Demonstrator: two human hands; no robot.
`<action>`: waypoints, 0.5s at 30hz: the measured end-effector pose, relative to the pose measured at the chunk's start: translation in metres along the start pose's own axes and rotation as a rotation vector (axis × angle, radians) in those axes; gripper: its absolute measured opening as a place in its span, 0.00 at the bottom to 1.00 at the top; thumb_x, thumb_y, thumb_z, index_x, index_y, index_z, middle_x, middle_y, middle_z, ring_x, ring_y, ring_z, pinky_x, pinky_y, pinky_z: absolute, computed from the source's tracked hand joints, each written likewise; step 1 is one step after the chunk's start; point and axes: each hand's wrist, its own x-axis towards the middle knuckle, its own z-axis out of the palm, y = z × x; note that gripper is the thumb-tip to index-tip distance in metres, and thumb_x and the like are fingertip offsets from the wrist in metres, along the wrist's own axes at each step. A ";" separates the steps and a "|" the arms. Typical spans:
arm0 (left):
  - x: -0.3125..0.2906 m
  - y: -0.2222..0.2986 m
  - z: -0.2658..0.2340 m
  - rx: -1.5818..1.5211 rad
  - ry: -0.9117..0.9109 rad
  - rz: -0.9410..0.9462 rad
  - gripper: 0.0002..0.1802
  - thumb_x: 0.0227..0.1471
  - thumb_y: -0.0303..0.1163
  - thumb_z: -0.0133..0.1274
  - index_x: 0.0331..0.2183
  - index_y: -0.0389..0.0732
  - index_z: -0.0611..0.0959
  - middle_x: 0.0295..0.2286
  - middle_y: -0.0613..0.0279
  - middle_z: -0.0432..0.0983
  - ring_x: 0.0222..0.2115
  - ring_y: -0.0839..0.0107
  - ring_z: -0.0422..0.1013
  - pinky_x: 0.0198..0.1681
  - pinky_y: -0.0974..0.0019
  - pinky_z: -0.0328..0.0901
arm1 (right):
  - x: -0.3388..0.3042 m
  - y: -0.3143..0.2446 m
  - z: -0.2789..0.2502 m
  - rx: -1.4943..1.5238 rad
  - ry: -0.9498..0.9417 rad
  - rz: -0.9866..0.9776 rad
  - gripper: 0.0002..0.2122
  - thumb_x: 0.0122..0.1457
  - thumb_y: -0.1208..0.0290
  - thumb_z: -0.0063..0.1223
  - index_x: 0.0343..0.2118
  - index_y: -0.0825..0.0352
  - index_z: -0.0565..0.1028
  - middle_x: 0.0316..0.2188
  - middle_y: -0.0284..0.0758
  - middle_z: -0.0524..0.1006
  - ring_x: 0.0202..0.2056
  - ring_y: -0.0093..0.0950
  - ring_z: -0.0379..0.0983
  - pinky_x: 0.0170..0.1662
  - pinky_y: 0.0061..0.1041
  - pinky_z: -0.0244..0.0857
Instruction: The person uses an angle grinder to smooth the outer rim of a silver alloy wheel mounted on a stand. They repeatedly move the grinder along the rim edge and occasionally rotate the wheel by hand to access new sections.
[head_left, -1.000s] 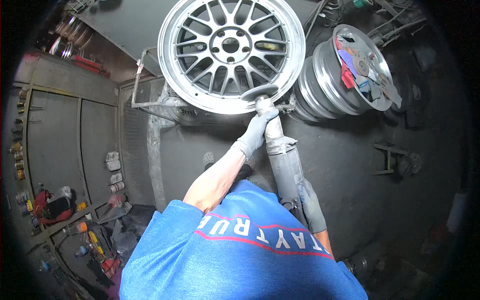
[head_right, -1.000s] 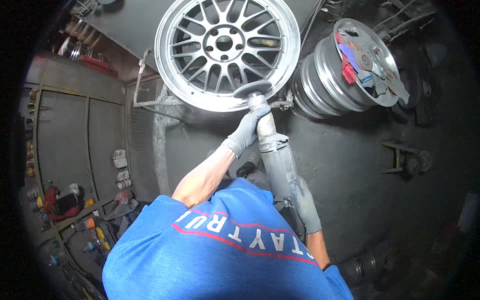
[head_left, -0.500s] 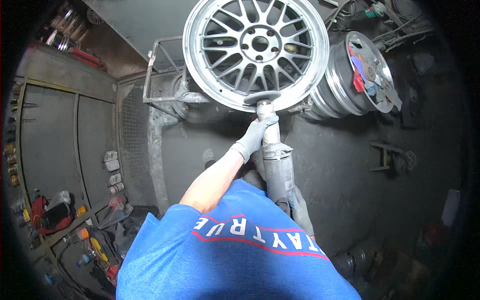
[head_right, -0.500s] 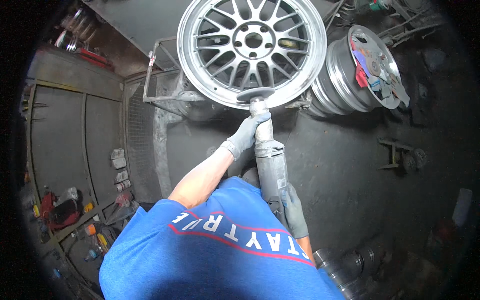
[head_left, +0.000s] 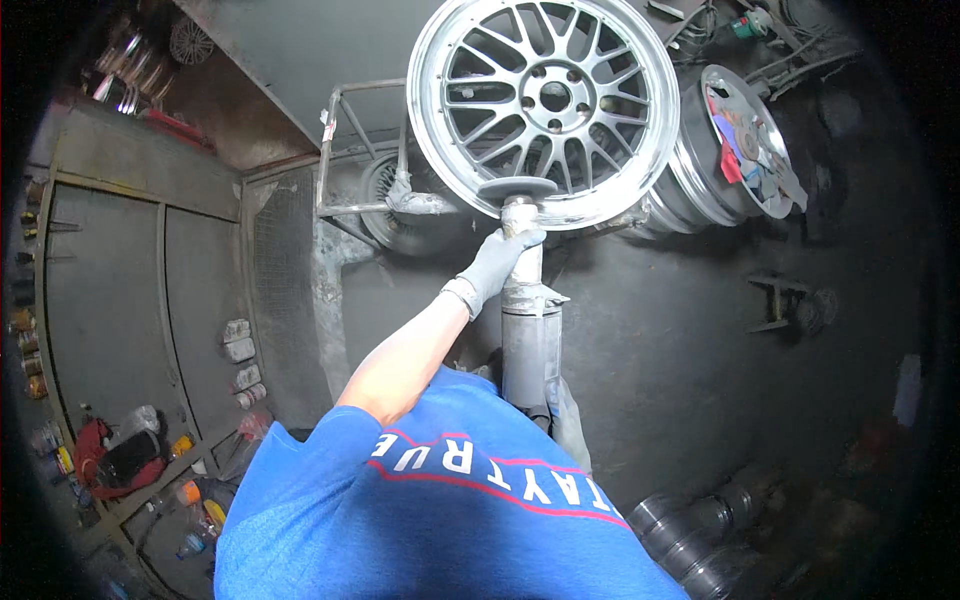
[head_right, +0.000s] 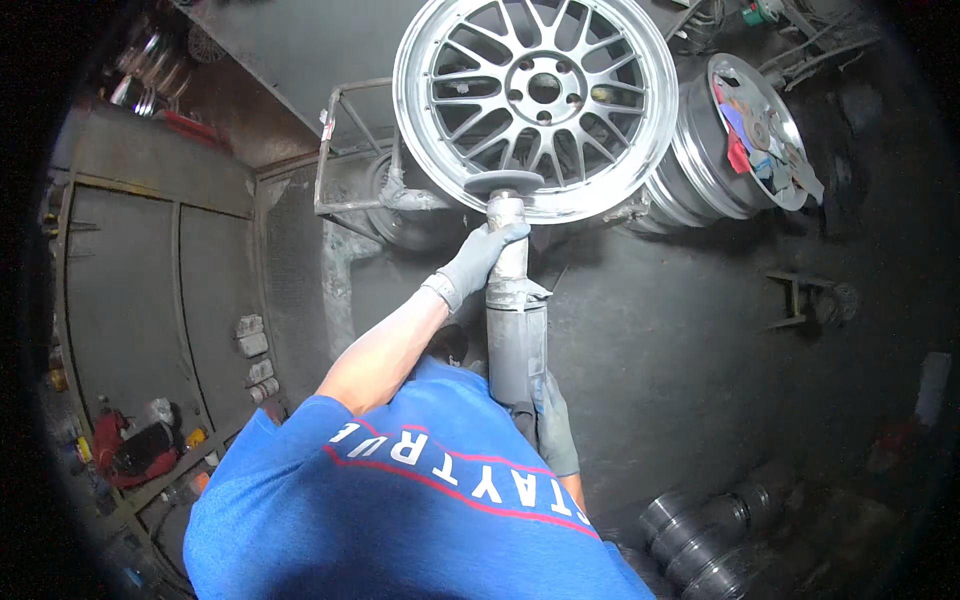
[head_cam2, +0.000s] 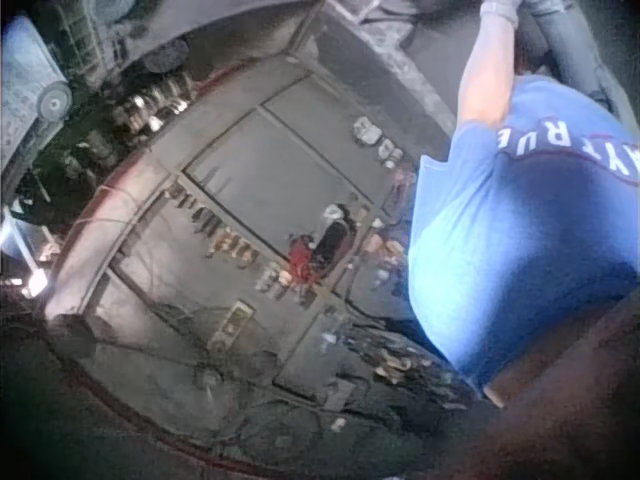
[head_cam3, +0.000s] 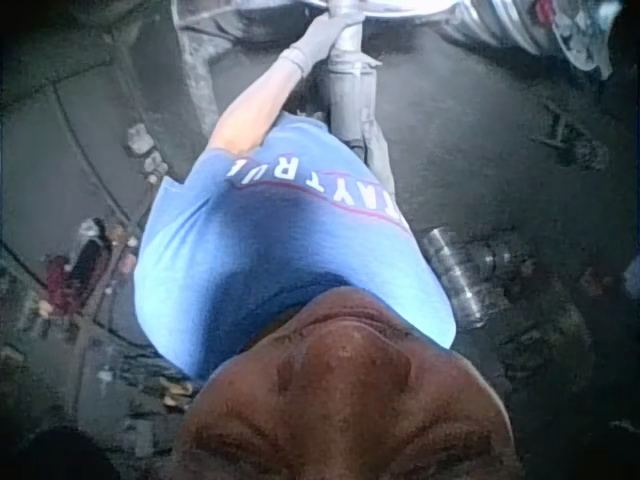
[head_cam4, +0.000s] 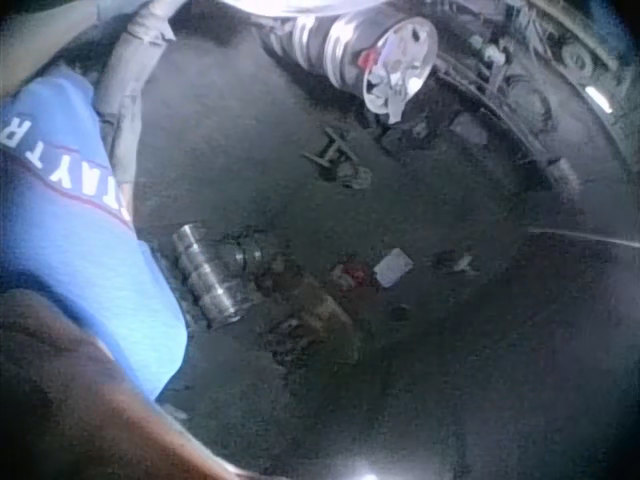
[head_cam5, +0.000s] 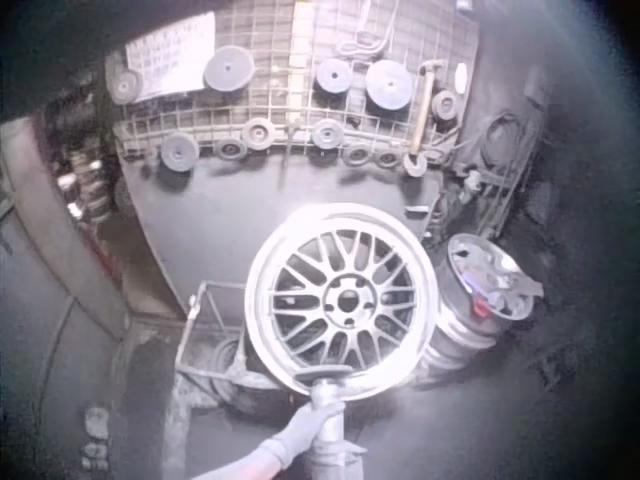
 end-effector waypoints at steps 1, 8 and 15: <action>-0.002 0.002 -0.002 -0.006 0.008 0.009 0.35 0.57 0.43 0.72 0.58 0.35 0.80 0.45 0.59 0.82 0.42 0.69 0.80 0.47 0.60 0.77 | 0.000 -0.001 0.003 0.027 -0.014 -0.010 0.31 0.77 0.52 0.51 0.72 0.73 0.66 0.67 0.44 0.72 0.66 0.33 0.69 0.69 0.35 0.63; 0.010 -0.018 0.017 -0.051 0.002 -0.022 0.31 0.57 0.42 0.72 0.56 0.38 0.80 0.44 0.61 0.82 0.41 0.70 0.80 0.46 0.61 0.77 | 0.012 0.018 -0.048 0.114 0.041 0.076 0.30 0.76 0.54 0.54 0.71 0.73 0.68 0.66 0.43 0.74 0.64 0.33 0.71 0.68 0.34 0.63; 0.035 -0.064 0.076 -0.244 0.017 0.016 0.30 0.58 0.41 0.71 0.56 0.39 0.79 0.42 0.61 0.81 0.41 0.69 0.79 0.48 0.59 0.76 | 0.025 -0.013 -0.154 -0.154 0.047 0.056 0.30 0.75 0.55 0.55 0.71 0.72 0.68 0.66 0.43 0.74 0.65 0.33 0.70 0.69 0.34 0.63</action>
